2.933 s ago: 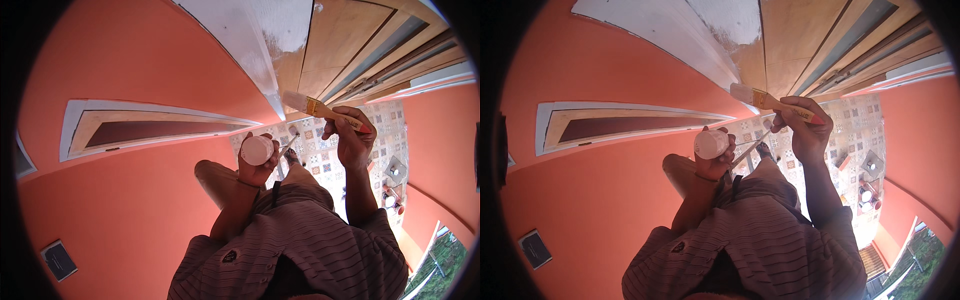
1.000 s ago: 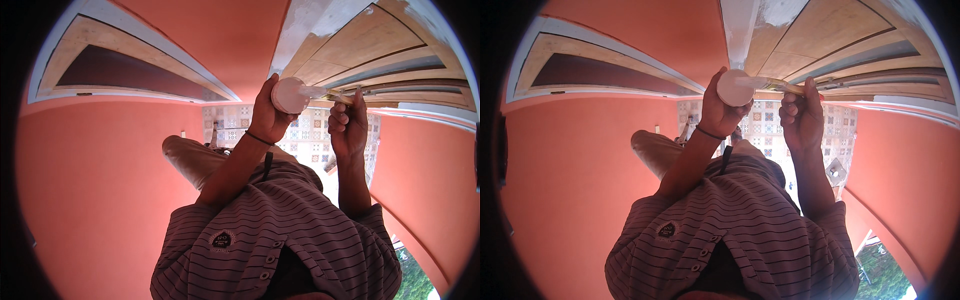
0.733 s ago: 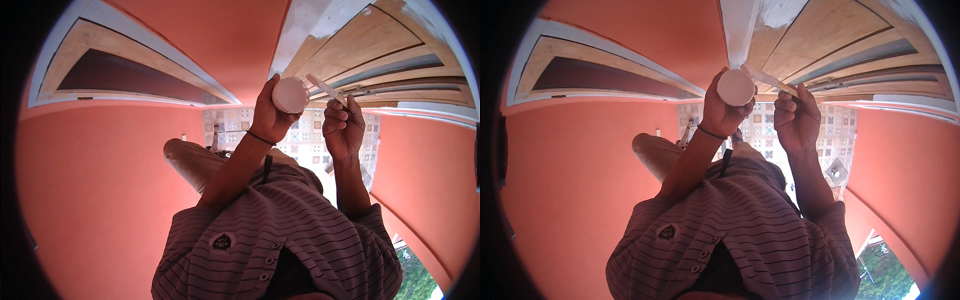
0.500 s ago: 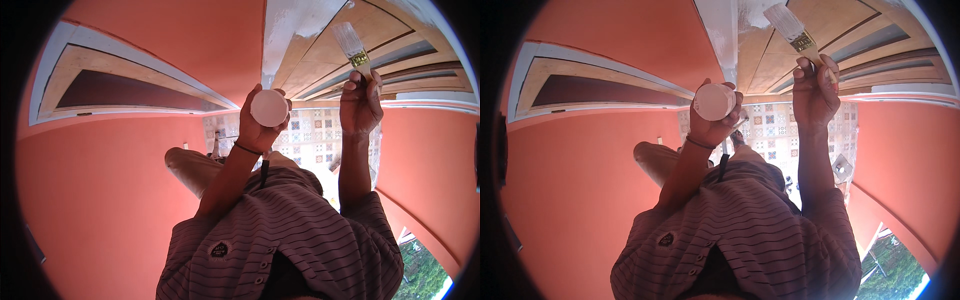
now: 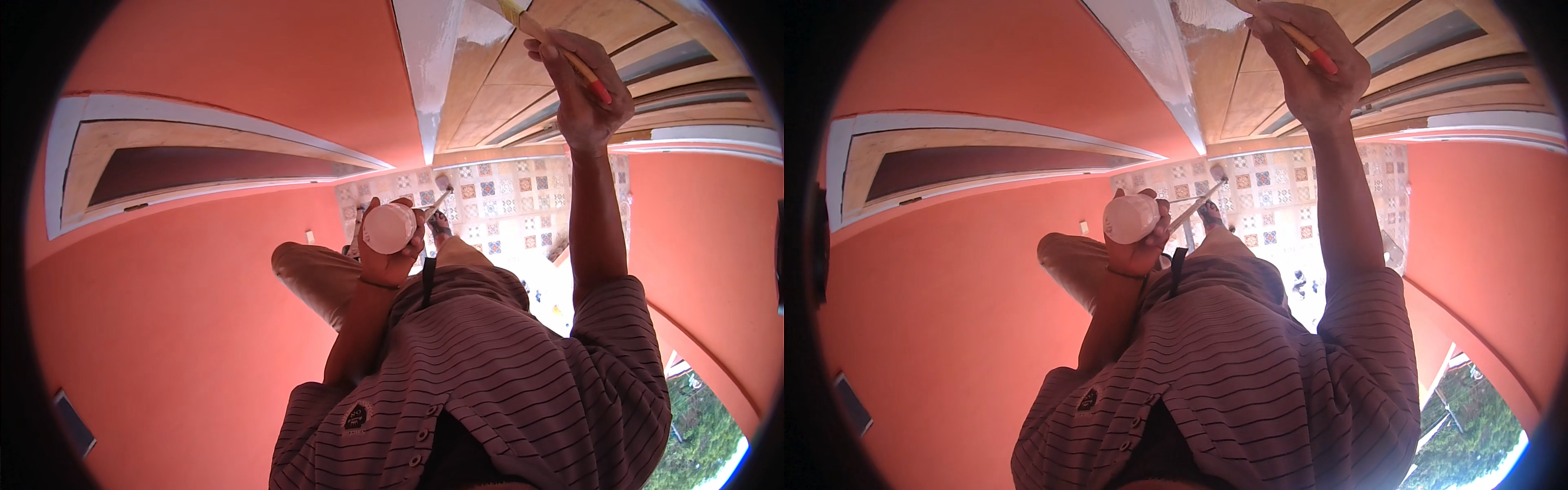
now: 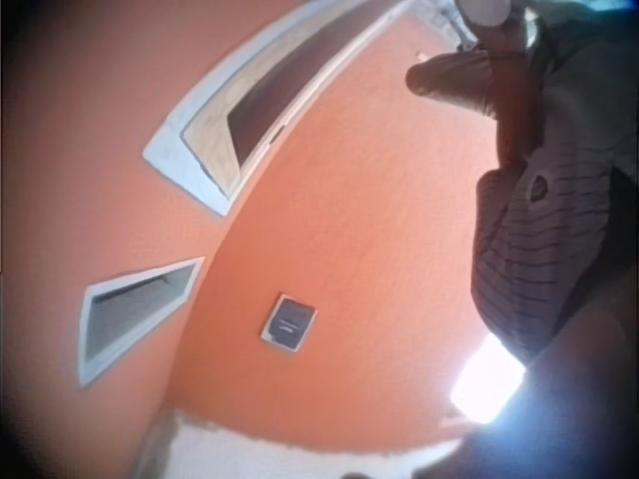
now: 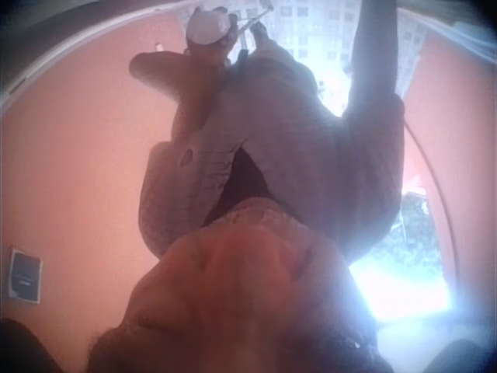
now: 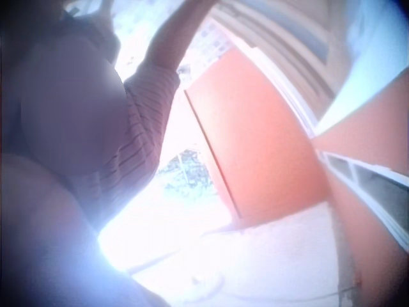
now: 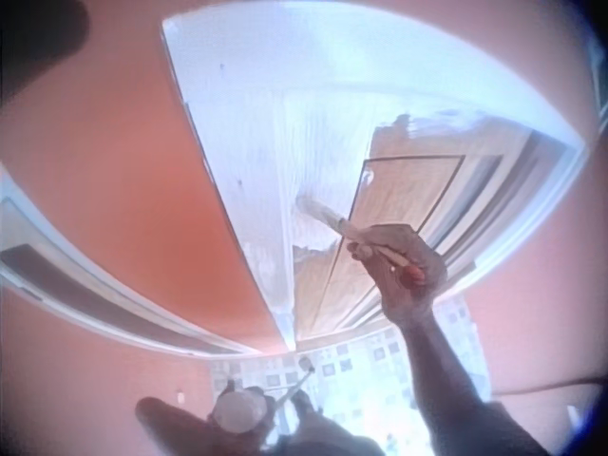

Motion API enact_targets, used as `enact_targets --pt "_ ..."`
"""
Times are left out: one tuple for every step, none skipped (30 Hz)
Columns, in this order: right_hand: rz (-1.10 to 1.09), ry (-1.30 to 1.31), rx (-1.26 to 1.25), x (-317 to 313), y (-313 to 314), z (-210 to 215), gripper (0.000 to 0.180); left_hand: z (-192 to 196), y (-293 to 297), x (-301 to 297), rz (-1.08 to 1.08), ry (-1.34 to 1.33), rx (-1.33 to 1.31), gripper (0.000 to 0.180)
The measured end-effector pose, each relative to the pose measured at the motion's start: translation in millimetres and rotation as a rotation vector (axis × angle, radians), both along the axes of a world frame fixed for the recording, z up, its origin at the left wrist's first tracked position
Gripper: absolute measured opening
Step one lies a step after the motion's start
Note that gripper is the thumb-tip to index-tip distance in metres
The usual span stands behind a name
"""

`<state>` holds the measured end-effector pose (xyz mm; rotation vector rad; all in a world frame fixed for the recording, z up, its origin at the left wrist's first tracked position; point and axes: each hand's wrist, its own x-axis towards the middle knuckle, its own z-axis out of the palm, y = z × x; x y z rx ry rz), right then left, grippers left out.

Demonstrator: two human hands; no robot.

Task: The person paints a wooden door white using a paintbrush and a small paint container. They repeatedly dip the brush into the container and apply paint to the door surface while standing on a ladder.

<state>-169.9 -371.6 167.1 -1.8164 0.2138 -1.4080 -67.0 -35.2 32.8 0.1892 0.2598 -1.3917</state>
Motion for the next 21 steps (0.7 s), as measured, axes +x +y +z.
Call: enact_targets --pt "-0.020 -0.001 0.064 -3.3 4.7 0.3 0.020 -2.0 1.0 0.5 0.008 -0.004 -0.003 0.062" --pt "-0.003 -0.008 0.027 -6.9 10.6 -2.0 0.020 -3.3 1.8 1.0 0.016 -0.009 -0.007 0.061" --pt "0.003 0.021 0.034 -10.1 17.4 -6.6 0.020 -4.0 2.4 1.6 0.025 -0.013 -0.007 0.061" --pt "0.008 0.035 0.046 -11.4 22.5 -12.4 0.021 -4.1 2.7 2.2 0.031 -0.017 -0.009 0.061" --pt "0.011 0.090 0.066 -8.8 26.5 -20.3 0.019 -3.8 2.8 2.8 0.036 -0.021 -0.016 0.060" --pt "0.012 0.130 0.089 -3.5 30.2 -28.8 0.018 -3.2 2.5 3.7 0.040 -0.015 -0.014 0.060" --pt "0.015 0.157 0.098 1.5 32.6 -36.3 0.017 -2.4 2.3 4.2 0.041 -0.010 -0.015 0.059" --pt "-0.030 0.182 0.097 7.5 33.1 -42.1 0.016 -1.3 2.2 4.8 0.038 -0.004 -0.015 0.059" --pt "-0.071 0.194 0.079 15.9 31.6 -46.1 0.016 -0.3 1.7 5.6 0.035 -0.011 -0.013 0.059" --pt "-0.109 0.187 0.053 23.4 30.5 -48.2 0.016 0.6 1.5 6.6 0.033 -0.018 -0.011 0.059" --pt "-0.110 0.178 0.095 29.5 29.2 -47.9 0.016 1.2 1.2 7.7 0.034 -0.025 -0.009 0.059" --pt "-0.107 0.151 0.130 34.9 27.0 -45.4 0.016 1.6 1.1 8.4 0.031 -0.024 -0.011 0.059" --pt "-0.110 0.111 0.157 38.6 26.2 -41.5 0.016 1.9 1.9 8.9 0.027 -0.022 -0.010 0.059" --pt "-0.090 0.033 0.195 40.1 25.8 -36.7 0.015 1.9 1.8 9.3 0.023 -0.020 -0.011 0.059" --pt "-0.073 -0.059 0.222 39.9 26.4 -31.7 0.015 1.8 2.1 9.6 0.026 -0.028 0.000 0.059" --pt "-0.059 -0.115 0.266 37.9 28.6 -27.2 0.015 2.0 3.2 9.3 0.028 -0.036 0.012 0.059" --pt "-0.079 -0.127 0.251 34.2 31.9 -24.0 0.015 2.3 4.1 9.0 0.031 -0.045 0.024 0.059" --pt "-0.102 -0.103 0.252 27.8 36.4 -21.9 0.015 2.7 5.0 8.9 0.032 -0.037 0.029 0.059" --pt "-0.131 -0.071 0.269 22.7 39.4 -21.5 0.015 3.4 5.8 8.6 0.033 -0.030 0.034 0.059" --pt "-0.123 -0.060 0.209 19.7 44.1 -23.4 0.015 3.9 5.9 8.9 0.033 -0.024 0.034 0.060" --pt "-0.122 0.060 0.250 18.2 46.8 -26.3 0.016 4.6 5.8 9.0 0.034 -0.033 0.035 0.060"
